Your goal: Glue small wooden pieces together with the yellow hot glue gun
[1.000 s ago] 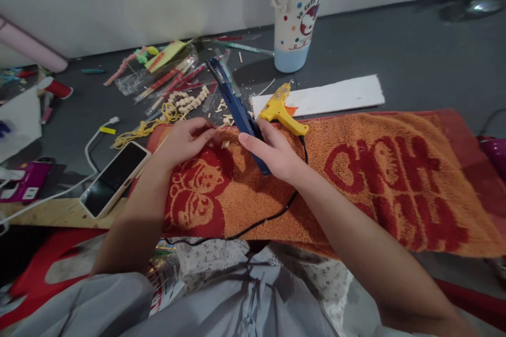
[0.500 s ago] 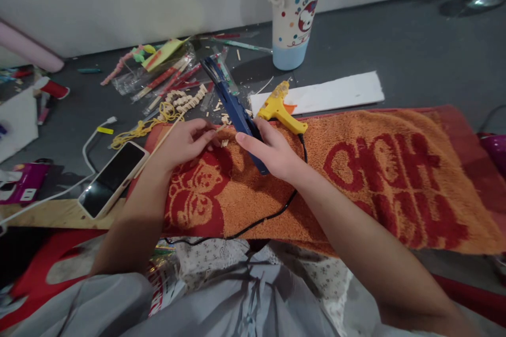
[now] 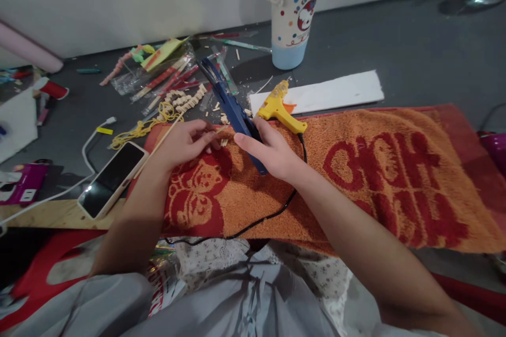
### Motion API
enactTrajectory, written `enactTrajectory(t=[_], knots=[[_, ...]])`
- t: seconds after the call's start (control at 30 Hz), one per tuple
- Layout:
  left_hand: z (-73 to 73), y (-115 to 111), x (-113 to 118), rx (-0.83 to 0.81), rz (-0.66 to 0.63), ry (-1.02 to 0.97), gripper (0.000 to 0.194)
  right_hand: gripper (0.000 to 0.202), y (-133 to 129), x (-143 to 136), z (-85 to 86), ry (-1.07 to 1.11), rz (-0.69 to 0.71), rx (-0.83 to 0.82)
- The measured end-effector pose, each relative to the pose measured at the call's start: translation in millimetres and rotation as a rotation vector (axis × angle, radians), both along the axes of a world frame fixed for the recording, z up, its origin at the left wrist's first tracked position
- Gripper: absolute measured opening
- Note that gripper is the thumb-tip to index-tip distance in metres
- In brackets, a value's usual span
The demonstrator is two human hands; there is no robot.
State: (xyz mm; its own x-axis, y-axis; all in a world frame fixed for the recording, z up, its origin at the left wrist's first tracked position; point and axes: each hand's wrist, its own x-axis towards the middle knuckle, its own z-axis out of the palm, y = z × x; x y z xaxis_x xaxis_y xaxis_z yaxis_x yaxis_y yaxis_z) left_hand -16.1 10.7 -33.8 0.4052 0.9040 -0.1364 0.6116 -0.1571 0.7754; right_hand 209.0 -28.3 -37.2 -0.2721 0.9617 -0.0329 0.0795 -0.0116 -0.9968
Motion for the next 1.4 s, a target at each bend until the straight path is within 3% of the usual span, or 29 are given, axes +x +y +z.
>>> enactTrajectory(t=[0.17, 0.4, 0.6, 0.97, 1.4], knots=[[2.4, 0.2, 0.8, 0.020, -0.004, 0.029, 0.023, 0.031, 0.3, 0.5, -1.0, -0.005, 0.003, -0.003], [19.0, 5.5, -6.7, 0.286, -0.027, 0.310, 0.027, 0.033, 0.8, 0.8, 0.4, -0.005, 0.017, -0.011], [24.0, 3.6, -7.7, 0.161, -0.045, 0.434, 0.029, 0.033, 1.2, 1.0, -0.8, -0.006, 0.010, -0.004], [22.6, -1.2, 0.2, 0.257, -0.084, 0.582, 0.022, 0.031, 1.2, 0.5, 0.0, 0.017, 0.024, -0.009], [18.0, -1.7, 0.7, 0.215, -0.113, 0.537, 0.020, 0.034, 0.3, 0.2, -3.6, 0.035, 0.018, -0.026]])
